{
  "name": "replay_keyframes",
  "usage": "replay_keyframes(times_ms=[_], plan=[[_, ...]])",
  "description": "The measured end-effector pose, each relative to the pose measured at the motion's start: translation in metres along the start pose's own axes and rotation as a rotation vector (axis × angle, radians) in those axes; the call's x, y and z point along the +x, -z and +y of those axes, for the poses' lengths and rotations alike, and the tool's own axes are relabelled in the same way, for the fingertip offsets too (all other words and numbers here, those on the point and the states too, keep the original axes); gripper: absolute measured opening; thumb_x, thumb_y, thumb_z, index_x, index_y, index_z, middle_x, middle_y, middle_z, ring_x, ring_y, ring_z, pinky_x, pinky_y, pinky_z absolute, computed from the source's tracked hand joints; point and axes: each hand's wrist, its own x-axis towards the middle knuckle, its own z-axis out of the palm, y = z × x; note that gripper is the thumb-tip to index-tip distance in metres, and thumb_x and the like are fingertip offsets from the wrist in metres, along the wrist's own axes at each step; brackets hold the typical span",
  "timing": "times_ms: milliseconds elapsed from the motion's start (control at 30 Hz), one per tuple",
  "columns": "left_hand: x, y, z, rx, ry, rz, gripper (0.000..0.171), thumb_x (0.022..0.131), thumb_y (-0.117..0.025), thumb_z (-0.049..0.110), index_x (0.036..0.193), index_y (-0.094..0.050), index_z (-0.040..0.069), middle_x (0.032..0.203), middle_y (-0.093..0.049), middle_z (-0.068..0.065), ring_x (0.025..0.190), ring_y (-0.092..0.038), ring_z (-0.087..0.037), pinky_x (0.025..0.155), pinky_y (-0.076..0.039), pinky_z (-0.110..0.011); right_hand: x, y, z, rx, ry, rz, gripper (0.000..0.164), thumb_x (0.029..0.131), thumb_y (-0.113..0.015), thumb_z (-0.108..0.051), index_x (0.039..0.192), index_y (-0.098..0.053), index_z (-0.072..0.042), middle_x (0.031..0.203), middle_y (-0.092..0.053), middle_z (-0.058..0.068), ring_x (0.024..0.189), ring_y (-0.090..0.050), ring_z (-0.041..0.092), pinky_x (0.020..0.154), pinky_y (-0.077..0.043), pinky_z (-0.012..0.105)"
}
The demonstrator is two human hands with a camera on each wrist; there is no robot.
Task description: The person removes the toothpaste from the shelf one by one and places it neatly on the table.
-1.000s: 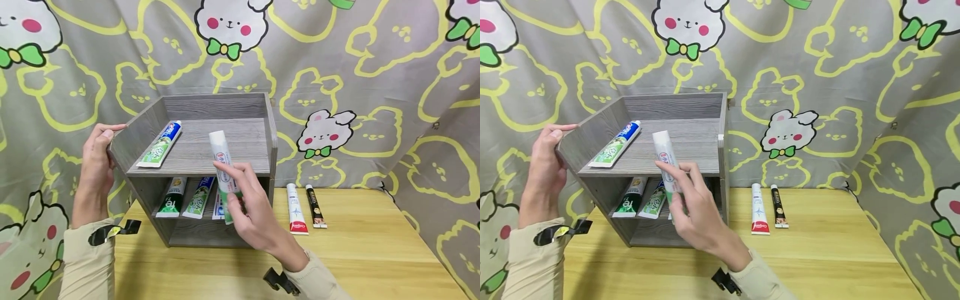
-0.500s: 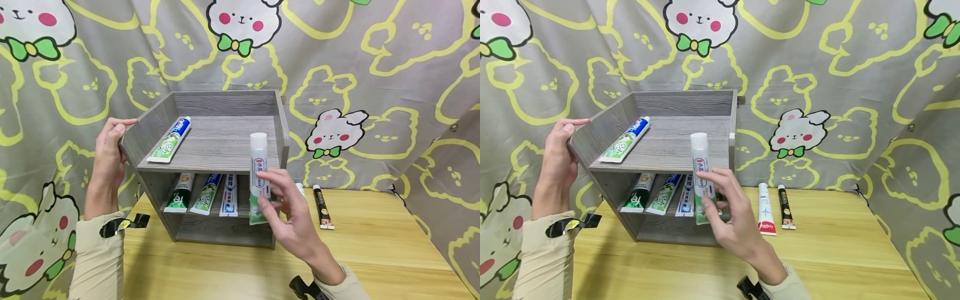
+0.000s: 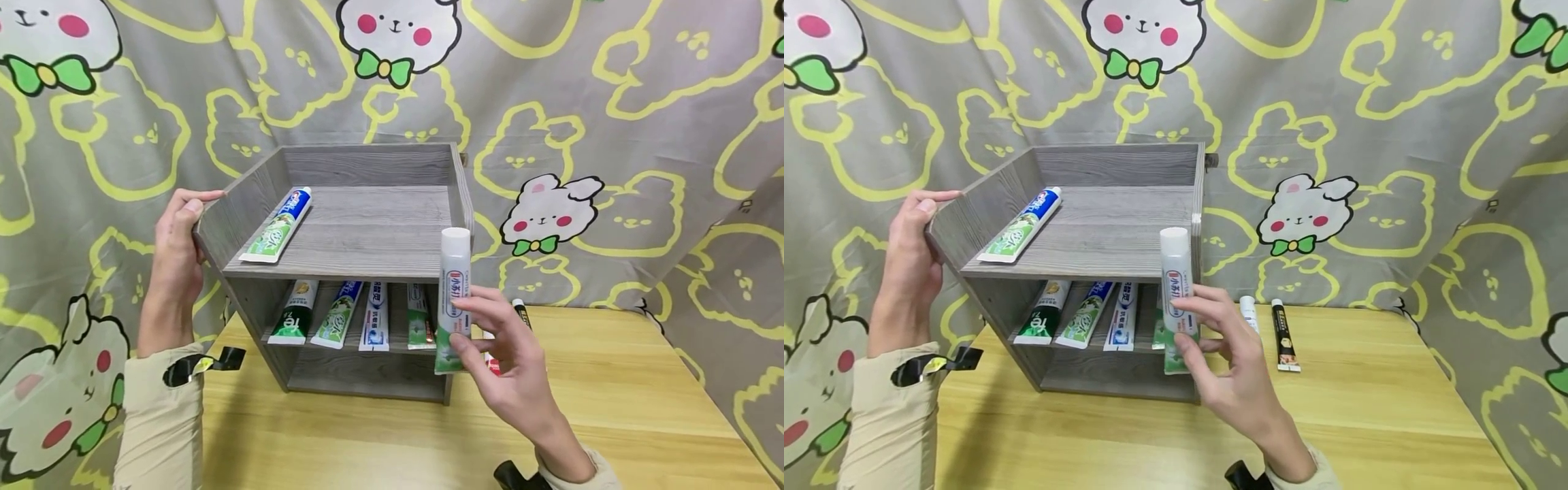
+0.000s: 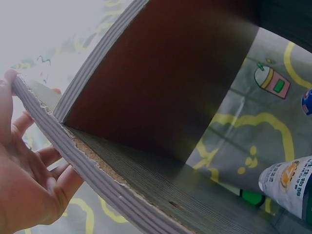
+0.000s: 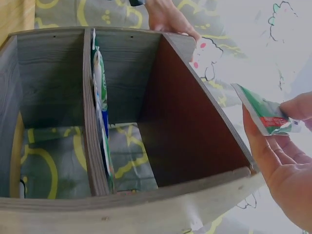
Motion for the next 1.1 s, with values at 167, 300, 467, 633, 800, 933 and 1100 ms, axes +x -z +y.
replay_keyframes(times_ms=[167, 300, 467, 633, 800, 933, 1100], plan=[[0.001, 0.0, 0.002, 0.003, 0.012, 0.006, 0.028, 0.102, -0.051, 0.023, 0.114, -0.07, 0.005, 0.074, -0.059, -0.005, 0.049, -0.04, -0.011, 0.044, -0.015, -0.031, -0.004, 0.011, 0.0, 0.016, -0.021, 0.016, 0.05, 0.082, -0.062, 0.027, 0.129, -0.054, 0.016, 0.133, -0.051, 0.024, 0.118, -0.066, 0.029, 0.071, -0.06, 0.032], [0.003, 0.0, 0.005, -0.013, 0.026, 0.021, 0.028, 0.102, -0.052, 0.023, 0.113, -0.071, 0.005, 0.073, -0.06, -0.004, 0.048, -0.042, -0.01, 0.041, -0.02, -0.027, -0.006, 0.02, 0.001, 0.016, -0.043, 0.018, 0.051, 0.081, -0.061, 0.028, 0.13, -0.053, 0.016, 0.134, -0.05, 0.024, 0.119, -0.066, 0.028, 0.068, -0.06, 0.029], [0.002, -0.001, 0.005, -0.011, 0.028, 0.012, 0.027, 0.102, -0.052, 0.023, 0.113, -0.071, 0.005, 0.07, -0.059, -0.003, 0.046, -0.039, -0.01, 0.043, -0.014, -0.031, -0.013, 0.033, 0.003, 0.028, -0.08, 0.031, 0.053, 0.08, -0.057, 0.031, 0.131, -0.051, 0.018, 0.135, -0.049, 0.024, 0.125, -0.063, 0.029, 0.071, -0.06, 0.028], [0.001, 0.0, 0.003, 0.005, 0.04, 0.006, 0.028, 0.102, -0.053, 0.024, 0.114, -0.07, 0.006, 0.073, -0.059, -0.005, 0.049, -0.041, -0.011, 0.044, -0.016, -0.032, -0.017, 0.047, 0.005, 0.035, -0.128, 0.065, 0.056, 0.08, -0.055, 0.033, 0.133, -0.051, 0.017, 0.133, -0.048, 0.025, 0.121, -0.065, 0.027, 0.073, -0.06, 0.031], [0.002, 0.0, 0.002, -0.006, 0.05, 0.011, 0.028, 0.102, -0.053, 0.024, 0.115, -0.07, 0.006, 0.077, -0.062, -0.006, 0.052, -0.047, -0.011, 0.043, -0.025, -0.025, -0.022, 0.06, 0.01, 0.044, -0.147, 0.094, 0.057, 0.08, -0.055, 0.034, 0.134, -0.051, 0.017, 0.134, -0.048, 0.026, 0.116, -0.068, 0.026, 0.073, -0.06, 0.029], [0.002, 0.0, 0.001, 0.003, 0.045, 0.011, 0.029, 0.103, -0.052, 0.024, 0.115, -0.07, 0.006, 0.08, -0.062, -0.007, 0.053, -0.045, -0.012, 0.044, -0.022, -0.028, -0.027, 0.071, 0.014, 0.003, -0.194, 0.11, 0.056, 0.082, -0.056, 0.033, 0.135, -0.051, 0.017, 0.138, -0.048, 0.024, 0.113, -0.069, 0.023, 0.073, -0.06, 0.027], [0.001, -0.001, 0.001, 0.007, 0.033, 0.008, 0.029, 0.103, -0.051, 0.024, 0.116, -0.069, 0.005, 0.083, -0.062, -0.008, 0.056, -0.048, -0.013, 0.045, -0.026, -0.026, -0.031, 0.083, 0.021, -0.12, -0.297, 0.126, 0.051, 0.086, -0.06, 0.027, 0.135, -0.055, 0.012, 0.142, -0.049, 0.018, 0.111, -0.068, 0.016, 0.077, -0.059, 0.025]])
